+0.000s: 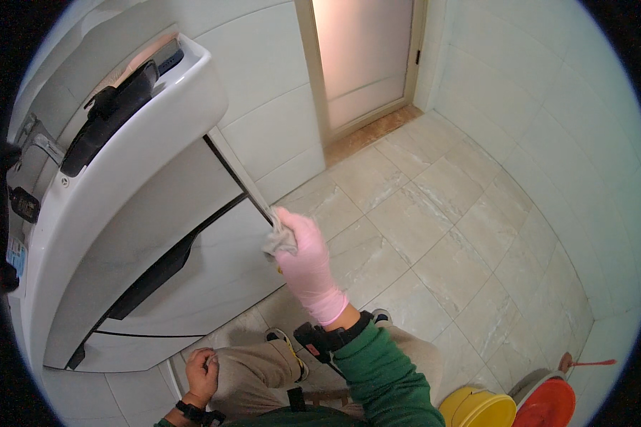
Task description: The person kneels on the bathroom floor and wipes the exterior of a white vanity cabinet using a cloth. They clean the drawer fronts and side panels, switching the cloth between hands as they work.
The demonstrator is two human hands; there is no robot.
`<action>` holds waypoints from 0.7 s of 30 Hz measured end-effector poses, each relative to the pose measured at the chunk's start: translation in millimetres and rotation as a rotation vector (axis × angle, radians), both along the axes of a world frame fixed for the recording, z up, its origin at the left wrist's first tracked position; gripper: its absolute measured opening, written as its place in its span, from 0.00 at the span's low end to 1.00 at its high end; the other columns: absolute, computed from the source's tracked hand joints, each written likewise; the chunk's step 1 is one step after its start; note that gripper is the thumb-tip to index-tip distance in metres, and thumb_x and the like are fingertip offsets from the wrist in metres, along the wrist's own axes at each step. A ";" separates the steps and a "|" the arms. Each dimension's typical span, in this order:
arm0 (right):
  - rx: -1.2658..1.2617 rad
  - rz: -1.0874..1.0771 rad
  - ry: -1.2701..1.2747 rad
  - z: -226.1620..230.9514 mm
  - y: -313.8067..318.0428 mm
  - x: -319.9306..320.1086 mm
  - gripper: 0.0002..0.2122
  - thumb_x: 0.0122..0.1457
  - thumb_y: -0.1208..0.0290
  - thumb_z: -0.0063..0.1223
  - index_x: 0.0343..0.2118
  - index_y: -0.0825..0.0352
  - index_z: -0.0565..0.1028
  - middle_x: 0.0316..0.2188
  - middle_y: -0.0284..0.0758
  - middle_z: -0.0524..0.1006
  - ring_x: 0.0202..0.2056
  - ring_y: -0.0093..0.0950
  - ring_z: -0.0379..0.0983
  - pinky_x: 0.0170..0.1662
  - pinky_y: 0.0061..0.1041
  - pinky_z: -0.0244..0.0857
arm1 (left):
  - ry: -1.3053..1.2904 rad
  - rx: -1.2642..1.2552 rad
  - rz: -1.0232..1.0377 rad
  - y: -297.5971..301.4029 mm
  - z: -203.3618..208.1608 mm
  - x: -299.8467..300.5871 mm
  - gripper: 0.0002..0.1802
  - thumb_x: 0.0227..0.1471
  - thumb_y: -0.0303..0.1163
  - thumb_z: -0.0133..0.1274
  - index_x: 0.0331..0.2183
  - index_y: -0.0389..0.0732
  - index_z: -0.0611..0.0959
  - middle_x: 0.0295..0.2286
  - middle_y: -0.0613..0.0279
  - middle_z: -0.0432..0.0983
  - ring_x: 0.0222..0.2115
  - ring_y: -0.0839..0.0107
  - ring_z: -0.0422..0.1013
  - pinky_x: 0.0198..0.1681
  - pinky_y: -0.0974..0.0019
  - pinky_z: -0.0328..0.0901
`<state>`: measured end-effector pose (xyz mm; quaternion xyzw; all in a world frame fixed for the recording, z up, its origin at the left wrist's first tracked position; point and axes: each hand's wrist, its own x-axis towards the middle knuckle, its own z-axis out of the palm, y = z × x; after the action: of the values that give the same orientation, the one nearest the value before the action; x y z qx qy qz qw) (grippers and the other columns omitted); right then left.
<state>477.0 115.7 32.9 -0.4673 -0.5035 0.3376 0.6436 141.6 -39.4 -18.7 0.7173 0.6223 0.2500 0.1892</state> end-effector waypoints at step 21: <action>-0.123 0.053 0.255 47.6 -6.5 -5.8 0.24 0.48 0.85 0.46 0.52 0.69 0.69 0.44 0.37 0.72 0.46 0.28 0.70 0.50 0.23 0.63 | -0.014 0.022 0.030 -4.9 -1.5 -5.8 0.08 0.43 0.26 0.55 0.30 0.37 0.79 0.33 0.52 0.77 0.36 0.52 0.72 0.42 0.56 0.65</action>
<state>471.2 109.2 80.5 -0.4455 -0.4080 0.4413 0.6636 135.7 -44.3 -20.2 0.7081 0.6289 0.2648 0.1816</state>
